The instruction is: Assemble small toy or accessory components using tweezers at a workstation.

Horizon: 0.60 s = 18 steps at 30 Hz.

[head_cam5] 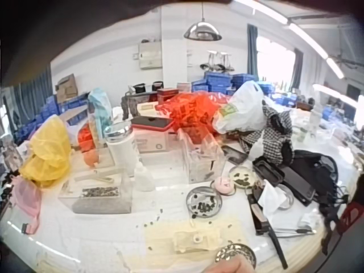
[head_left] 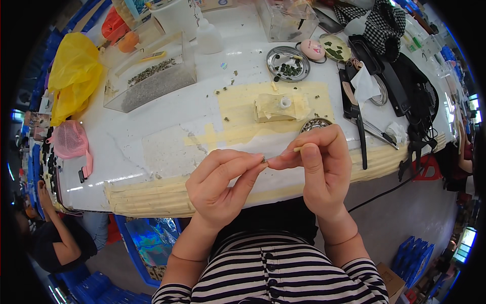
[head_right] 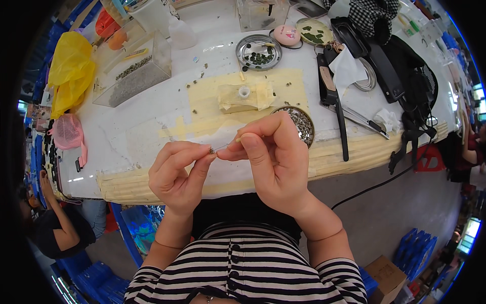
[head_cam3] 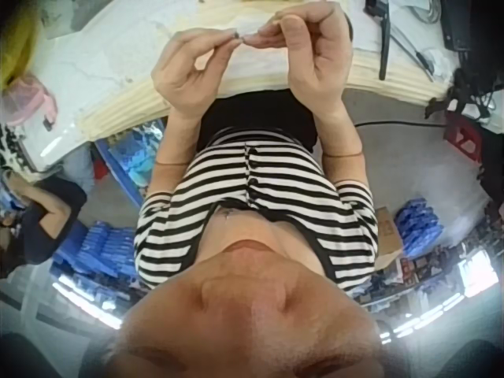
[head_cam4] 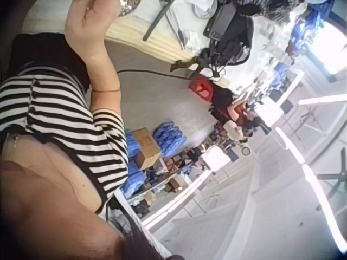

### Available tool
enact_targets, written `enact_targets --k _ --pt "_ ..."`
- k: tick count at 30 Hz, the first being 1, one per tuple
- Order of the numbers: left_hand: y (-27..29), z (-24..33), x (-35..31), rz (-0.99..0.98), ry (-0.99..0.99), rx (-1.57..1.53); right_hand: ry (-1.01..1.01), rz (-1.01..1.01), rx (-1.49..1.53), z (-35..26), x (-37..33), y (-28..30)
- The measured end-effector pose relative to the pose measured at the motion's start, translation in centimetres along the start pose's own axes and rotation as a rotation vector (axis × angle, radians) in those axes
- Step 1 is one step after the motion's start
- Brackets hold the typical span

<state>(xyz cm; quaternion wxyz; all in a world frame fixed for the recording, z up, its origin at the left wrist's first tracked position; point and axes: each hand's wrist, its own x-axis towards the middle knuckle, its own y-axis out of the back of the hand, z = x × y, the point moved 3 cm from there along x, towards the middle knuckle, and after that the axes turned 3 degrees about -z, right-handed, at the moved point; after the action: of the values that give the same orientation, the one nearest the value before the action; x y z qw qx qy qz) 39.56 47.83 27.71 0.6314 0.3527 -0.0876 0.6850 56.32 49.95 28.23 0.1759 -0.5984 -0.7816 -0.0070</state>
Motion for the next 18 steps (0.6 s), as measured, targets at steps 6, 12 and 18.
enact_targets --k 6,12,18 --pt "-0.05 -0.07 -0.03 0.007 0.0 0.003 0.03 -0.011 -0.016 -0.07 -0.04 -0.01" --pt "-0.03 0.0 0.03 0.011 0.007 0.006 0.055 -0.012 -0.017 -0.05 -0.05 -0.04" --pt "-0.08 -0.12 -0.03 0.01 0.019 -0.004 0.035 0.0 -0.002 -0.02 -0.1 0.05"
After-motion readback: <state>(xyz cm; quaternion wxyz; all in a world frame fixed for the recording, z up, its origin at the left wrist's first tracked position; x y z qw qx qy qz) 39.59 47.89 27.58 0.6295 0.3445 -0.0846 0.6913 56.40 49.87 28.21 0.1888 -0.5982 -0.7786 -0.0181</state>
